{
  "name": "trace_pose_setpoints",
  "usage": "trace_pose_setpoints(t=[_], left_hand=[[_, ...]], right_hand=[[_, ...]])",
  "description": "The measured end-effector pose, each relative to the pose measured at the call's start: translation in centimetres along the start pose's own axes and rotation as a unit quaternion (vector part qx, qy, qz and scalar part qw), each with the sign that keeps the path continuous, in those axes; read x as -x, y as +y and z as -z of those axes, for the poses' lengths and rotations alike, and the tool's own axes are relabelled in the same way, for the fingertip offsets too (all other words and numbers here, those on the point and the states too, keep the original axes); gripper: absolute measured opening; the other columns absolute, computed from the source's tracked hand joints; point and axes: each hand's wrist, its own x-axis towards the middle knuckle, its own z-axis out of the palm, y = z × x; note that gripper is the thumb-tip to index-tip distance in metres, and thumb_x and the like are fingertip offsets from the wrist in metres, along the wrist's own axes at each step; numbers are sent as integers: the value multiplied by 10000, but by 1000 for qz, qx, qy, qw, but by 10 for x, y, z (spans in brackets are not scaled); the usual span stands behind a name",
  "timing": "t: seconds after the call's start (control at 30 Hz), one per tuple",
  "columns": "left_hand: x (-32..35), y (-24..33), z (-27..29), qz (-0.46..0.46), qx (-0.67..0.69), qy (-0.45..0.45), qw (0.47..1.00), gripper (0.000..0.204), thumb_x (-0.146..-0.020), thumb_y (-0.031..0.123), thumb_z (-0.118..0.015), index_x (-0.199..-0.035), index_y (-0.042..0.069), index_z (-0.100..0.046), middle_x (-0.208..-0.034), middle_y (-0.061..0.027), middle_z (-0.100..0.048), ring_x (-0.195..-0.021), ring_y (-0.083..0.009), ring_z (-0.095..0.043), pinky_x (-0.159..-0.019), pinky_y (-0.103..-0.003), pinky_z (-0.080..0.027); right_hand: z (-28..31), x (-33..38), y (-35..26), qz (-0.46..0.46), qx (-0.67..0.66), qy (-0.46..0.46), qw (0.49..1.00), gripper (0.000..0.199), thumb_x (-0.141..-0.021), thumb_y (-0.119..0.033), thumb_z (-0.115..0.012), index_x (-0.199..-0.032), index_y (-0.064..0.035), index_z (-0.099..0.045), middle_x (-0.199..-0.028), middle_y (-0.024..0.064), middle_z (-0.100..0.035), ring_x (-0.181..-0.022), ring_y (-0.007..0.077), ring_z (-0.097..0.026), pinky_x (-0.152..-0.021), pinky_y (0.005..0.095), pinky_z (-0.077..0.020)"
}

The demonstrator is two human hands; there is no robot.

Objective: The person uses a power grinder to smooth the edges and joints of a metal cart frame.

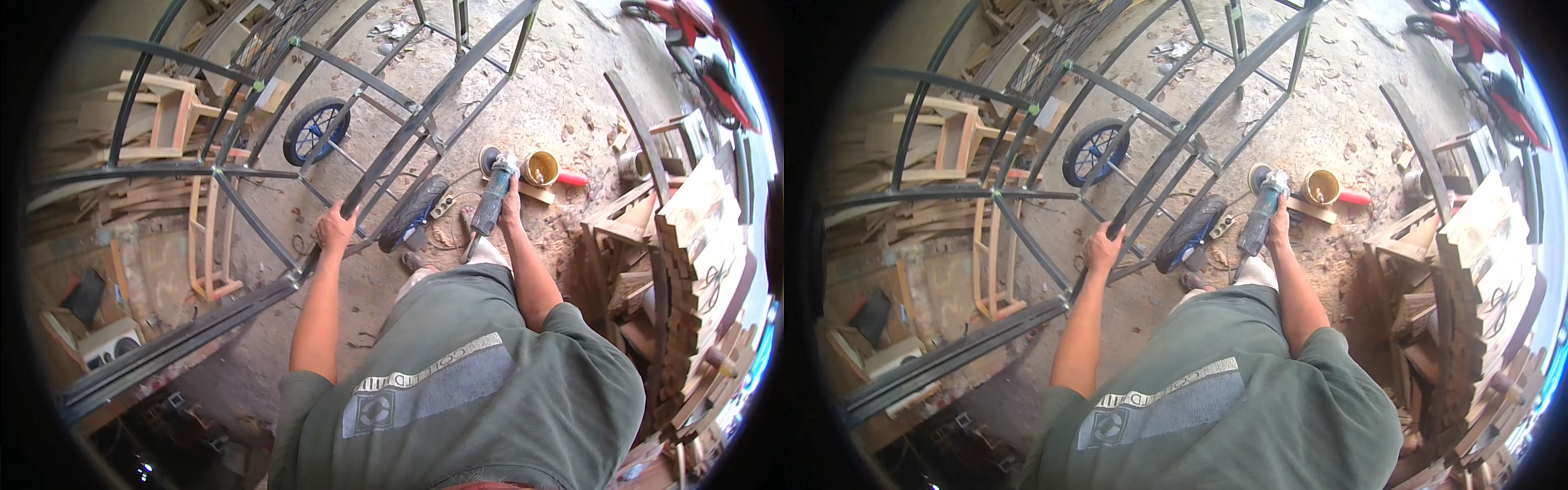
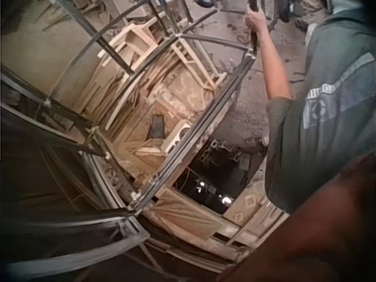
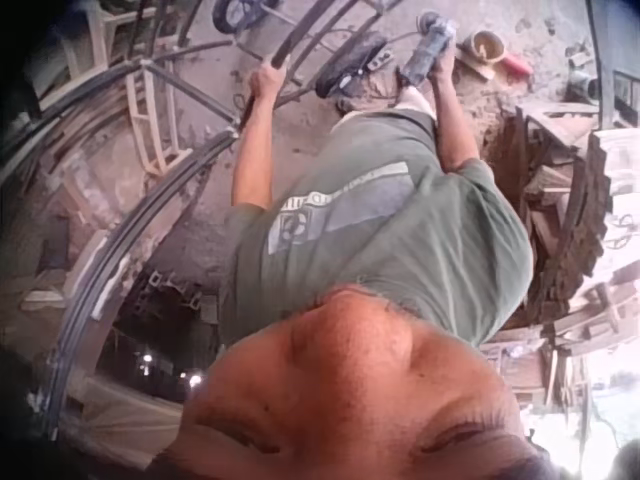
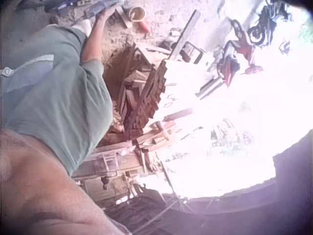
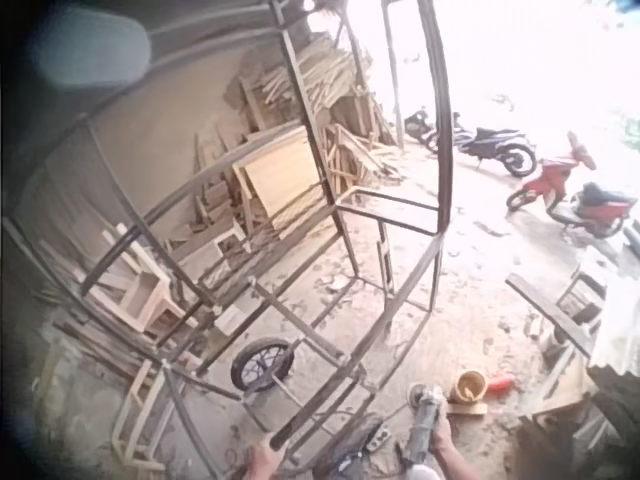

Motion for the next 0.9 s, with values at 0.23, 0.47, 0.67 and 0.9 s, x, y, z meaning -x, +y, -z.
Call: trace_pose_setpoints(t=[0.23,0.47,0.67,0.9], left_hand=[[1,2,2,-3,-15,25,1000,421,-860,469,-719,-1122,140,-719,-976,-174,-742,-930,-402,-702,-831,-509,-538],[9,4,9,10,3,31,999,454,-841,518,-718,-1100,146,-725,-942,-174,-745,-909,-401,-710,-777,-505,-556],[15,-5,10,-5,65,31,997,573,-829,567,-733,-1187,121,-695,-1103,-154,-728,-1005,-358,-700,-848,-437,-567],[101,40,-21,-47,11,252,967,819,-827,309,-767,-1514,81,-384,-1561,-179,-392,-1474,-337,-337,-1196,-622,-181]], right_hand=[[10,-18,-55,20,-7,6,1000,570,-910,-592,-671,-1163,-85,-606,-838,72,-652,-687,211,-662,-609,360,-577],[12,-26,-70,3,-21,1,1000,455,-903,-448,-748,-1162,-98,-615,-860,71,-665,-693,213,-655,-630,357,-572],[35,-59,-71,-81,-9,-50,995,528,-926,-548,-651,-1256,-142,-576,-976,89,-657,-834,284,-662,-809,518,-587],[17,-25,-81,-78,26,-37,996,506,-869,-528,-742,-1162,-134,-619,-907,71,-670,-757,253,-664,-701,401,-584]])
